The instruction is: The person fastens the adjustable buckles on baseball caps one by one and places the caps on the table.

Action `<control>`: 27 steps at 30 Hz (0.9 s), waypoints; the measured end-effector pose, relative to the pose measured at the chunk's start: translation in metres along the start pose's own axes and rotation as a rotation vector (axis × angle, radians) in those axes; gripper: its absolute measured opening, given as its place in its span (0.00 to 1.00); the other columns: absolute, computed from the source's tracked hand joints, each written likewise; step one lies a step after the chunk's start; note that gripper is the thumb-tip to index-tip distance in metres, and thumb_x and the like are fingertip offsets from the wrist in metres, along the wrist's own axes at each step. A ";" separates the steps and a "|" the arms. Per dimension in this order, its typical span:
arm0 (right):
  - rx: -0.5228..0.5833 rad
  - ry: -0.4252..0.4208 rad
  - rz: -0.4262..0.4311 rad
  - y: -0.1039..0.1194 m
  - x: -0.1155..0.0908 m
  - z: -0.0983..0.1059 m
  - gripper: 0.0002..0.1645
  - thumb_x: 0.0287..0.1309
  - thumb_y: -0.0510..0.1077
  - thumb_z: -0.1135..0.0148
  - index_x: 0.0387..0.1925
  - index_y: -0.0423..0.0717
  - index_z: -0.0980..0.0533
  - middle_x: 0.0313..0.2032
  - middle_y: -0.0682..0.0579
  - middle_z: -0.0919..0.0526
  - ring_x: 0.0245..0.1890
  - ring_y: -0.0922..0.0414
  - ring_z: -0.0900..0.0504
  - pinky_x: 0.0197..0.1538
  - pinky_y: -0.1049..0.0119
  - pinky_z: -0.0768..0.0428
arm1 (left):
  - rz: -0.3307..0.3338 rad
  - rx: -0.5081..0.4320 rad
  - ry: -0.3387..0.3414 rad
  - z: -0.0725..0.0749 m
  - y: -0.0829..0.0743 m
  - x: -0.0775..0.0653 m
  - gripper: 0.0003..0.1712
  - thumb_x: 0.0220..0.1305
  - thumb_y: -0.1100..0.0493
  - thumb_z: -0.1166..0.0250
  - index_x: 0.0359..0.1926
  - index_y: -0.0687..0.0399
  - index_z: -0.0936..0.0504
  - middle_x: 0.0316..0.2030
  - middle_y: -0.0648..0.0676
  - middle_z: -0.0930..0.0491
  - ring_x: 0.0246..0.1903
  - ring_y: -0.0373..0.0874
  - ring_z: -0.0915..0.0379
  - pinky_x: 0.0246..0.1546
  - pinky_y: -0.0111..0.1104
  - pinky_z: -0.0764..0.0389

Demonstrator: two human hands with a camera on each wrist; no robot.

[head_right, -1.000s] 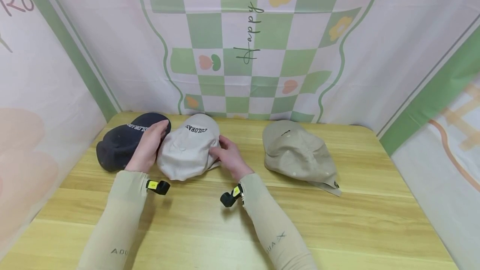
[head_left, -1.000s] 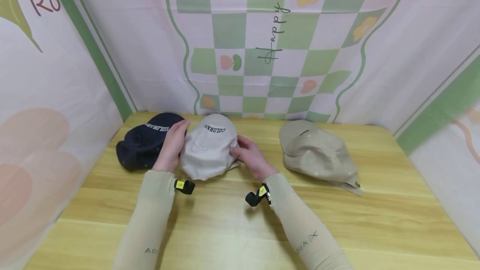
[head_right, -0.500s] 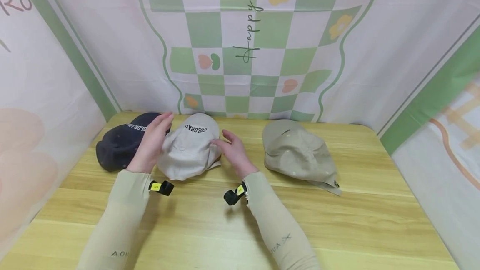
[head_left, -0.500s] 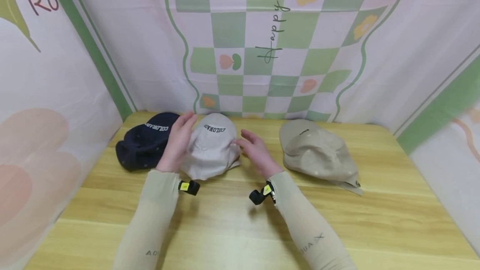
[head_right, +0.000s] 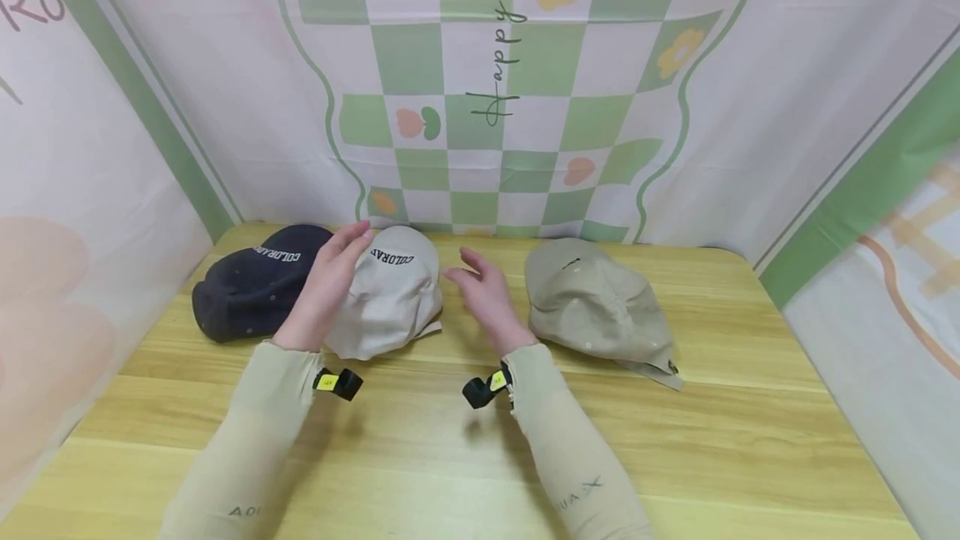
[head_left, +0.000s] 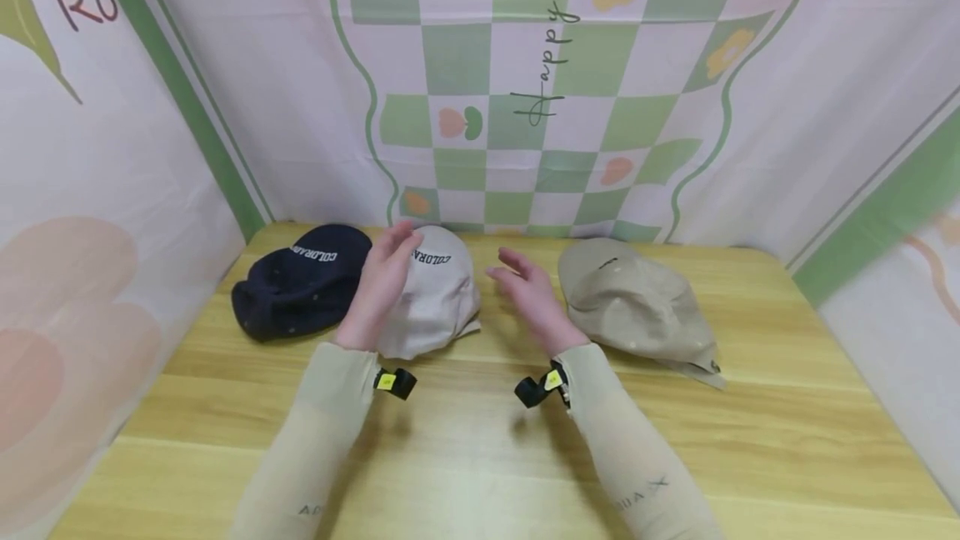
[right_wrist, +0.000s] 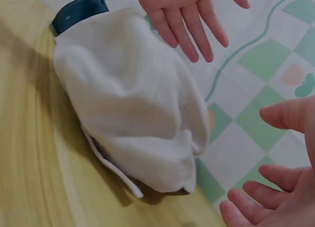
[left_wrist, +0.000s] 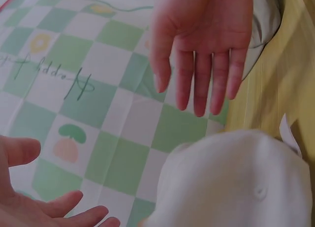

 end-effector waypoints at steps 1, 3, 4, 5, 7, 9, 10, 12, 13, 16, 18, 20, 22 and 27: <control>-0.003 -0.003 0.007 0.002 0.000 0.002 0.39 0.69 0.45 0.38 0.75 0.40 0.39 0.74 0.45 0.37 0.67 0.44 0.31 0.70 0.49 0.34 | -0.006 0.003 -0.004 -0.002 0.000 0.000 0.31 0.77 0.51 0.43 0.73 0.61 0.34 0.71 0.60 0.34 0.71 0.49 0.41 0.71 0.38 0.42; -0.011 -0.005 0.022 0.006 -0.001 0.007 0.38 0.70 0.45 0.39 0.76 0.39 0.40 0.74 0.45 0.38 0.68 0.44 0.32 0.71 0.50 0.36 | -0.019 0.008 -0.001 -0.006 -0.001 -0.001 0.31 0.77 0.51 0.43 0.73 0.61 0.34 0.71 0.61 0.34 0.71 0.50 0.41 0.71 0.38 0.41; -0.019 -0.006 0.029 0.009 -0.002 0.009 0.38 0.70 0.45 0.40 0.76 0.39 0.41 0.74 0.45 0.38 0.68 0.43 0.32 0.71 0.51 0.36 | -0.026 0.003 0.004 -0.008 -0.002 -0.002 0.31 0.77 0.51 0.43 0.73 0.62 0.34 0.71 0.61 0.34 0.71 0.50 0.41 0.71 0.38 0.41; -0.027 -0.007 0.036 0.011 -0.002 0.012 0.38 0.71 0.45 0.40 0.76 0.39 0.41 0.74 0.45 0.38 0.68 0.43 0.33 0.71 0.51 0.37 | -0.031 -0.002 0.010 -0.011 -0.002 -0.002 0.31 0.77 0.52 0.43 0.73 0.63 0.34 0.71 0.61 0.34 0.71 0.51 0.41 0.71 0.38 0.41; -0.036 -0.006 0.049 0.016 -0.003 0.017 0.38 0.72 0.45 0.41 0.76 0.39 0.42 0.74 0.45 0.39 0.68 0.42 0.33 0.71 0.51 0.38 | -0.042 -0.010 0.021 -0.015 -0.002 -0.003 0.31 0.78 0.52 0.43 0.73 0.64 0.34 0.71 0.62 0.34 0.71 0.51 0.41 0.71 0.39 0.41; -0.043 -0.012 0.058 0.020 -0.004 0.022 0.37 0.72 0.46 0.41 0.76 0.39 0.41 0.75 0.45 0.39 0.68 0.43 0.33 0.72 0.52 0.37 | -0.048 -0.020 0.032 -0.020 -0.002 -0.005 0.31 0.78 0.53 0.43 0.73 0.65 0.35 0.71 0.62 0.35 0.71 0.51 0.41 0.71 0.39 0.40; -0.047 -0.016 0.065 0.022 -0.005 0.024 0.37 0.72 0.46 0.41 0.76 0.39 0.41 0.75 0.45 0.39 0.69 0.43 0.34 0.72 0.52 0.37 | -0.050 -0.022 0.035 -0.021 -0.002 -0.005 0.31 0.78 0.53 0.43 0.73 0.65 0.35 0.71 0.62 0.35 0.71 0.52 0.41 0.71 0.39 0.40; -0.051 -0.023 0.071 0.025 -0.006 0.029 0.37 0.73 0.46 0.42 0.76 0.40 0.41 0.75 0.45 0.39 0.69 0.43 0.34 0.72 0.53 0.38 | -0.049 -0.020 0.041 -0.024 -0.001 -0.005 0.30 0.78 0.53 0.44 0.73 0.65 0.35 0.71 0.62 0.34 0.71 0.52 0.40 0.71 0.40 0.40; -0.051 -0.027 0.077 0.028 -0.007 0.032 0.37 0.73 0.46 0.42 0.76 0.40 0.41 0.75 0.45 0.40 0.70 0.44 0.35 0.72 0.53 0.38 | -0.054 -0.016 0.047 -0.026 -0.001 -0.006 0.30 0.78 0.54 0.44 0.73 0.65 0.35 0.71 0.63 0.34 0.71 0.52 0.40 0.71 0.40 0.40; -0.055 -0.043 0.103 0.035 -0.011 0.039 0.37 0.73 0.45 0.42 0.76 0.39 0.42 0.75 0.45 0.40 0.71 0.45 0.36 0.72 0.55 0.37 | -0.062 -0.005 0.069 -0.033 -0.003 -0.007 0.30 0.78 0.54 0.45 0.72 0.66 0.35 0.71 0.63 0.35 0.71 0.53 0.40 0.70 0.41 0.39; -0.062 -0.061 0.120 0.040 -0.014 0.044 0.37 0.73 0.45 0.42 0.76 0.38 0.42 0.75 0.46 0.39 0.71 0.47 0.36 0.72 0.57 0.37 | -0.063 0.007 0.087 -0.037 -0.004 -0.009 0.29 0.78 0.53 0.45 0.73 0.64 0.35 0.71 0.62 0.35 0.71 0.53 0.40 0.70 0.41 0.39; -0.070 -0.078 0.136 0.045 -0.015 0.049 0.37 0.73 0.45 0.42 0.76 0.38 0.41 0.75 0.46 0.39 0.71 0.48 0.35 0.71 0.58 0.36 | -0.060 0.009 0.106 -0.042 -0.005 -0.011 0.30 0.78 0.52 0.45 0.73 0.63 0.35 0.71 0.62 0.35 0.71 0.52 0.40 0.70 0.42 0.39; -0.083 -0.090 0.145 0.050 -0.017 0.053 0.37 0.74 0.45 0.42 0.76 0.38 0.42 0.75 0.46 0.39 0.71 0.48 0.35 0.71 0.58 0.36 | -0.058 0.014 0.120 -0.046 -0.005 -0.013 0.31 0.78 0.51 0.45 0.73 0.62 0.36 0.71 0.61 0.35 0.71 0.52 0.41 0.71 0.42 0.40; -0.104 -0.103 0.153 0.060 -0.025 0.065 0.37 0.74 0.48 0.42 0.77 0.40 0.42 0.75 0.47 0.40 0.70 0.50 0.35 0.71 0.59 0.37 | -0.064 0.011 0.133 -0.053 -0.004 -0.016 0.32 0.78 0.49 0.44 0.74 0.61 0.36 0.72 0.60 0.35 0.70 0.53 0.39 0.70 0.43 0.39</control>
Point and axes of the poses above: each hand's wrist, its own x-axis towards the middle knuckle, its own z-axis out of the back of the hand, y = z × x, the point moved 5 cm from there along x, towards the middle knuckle
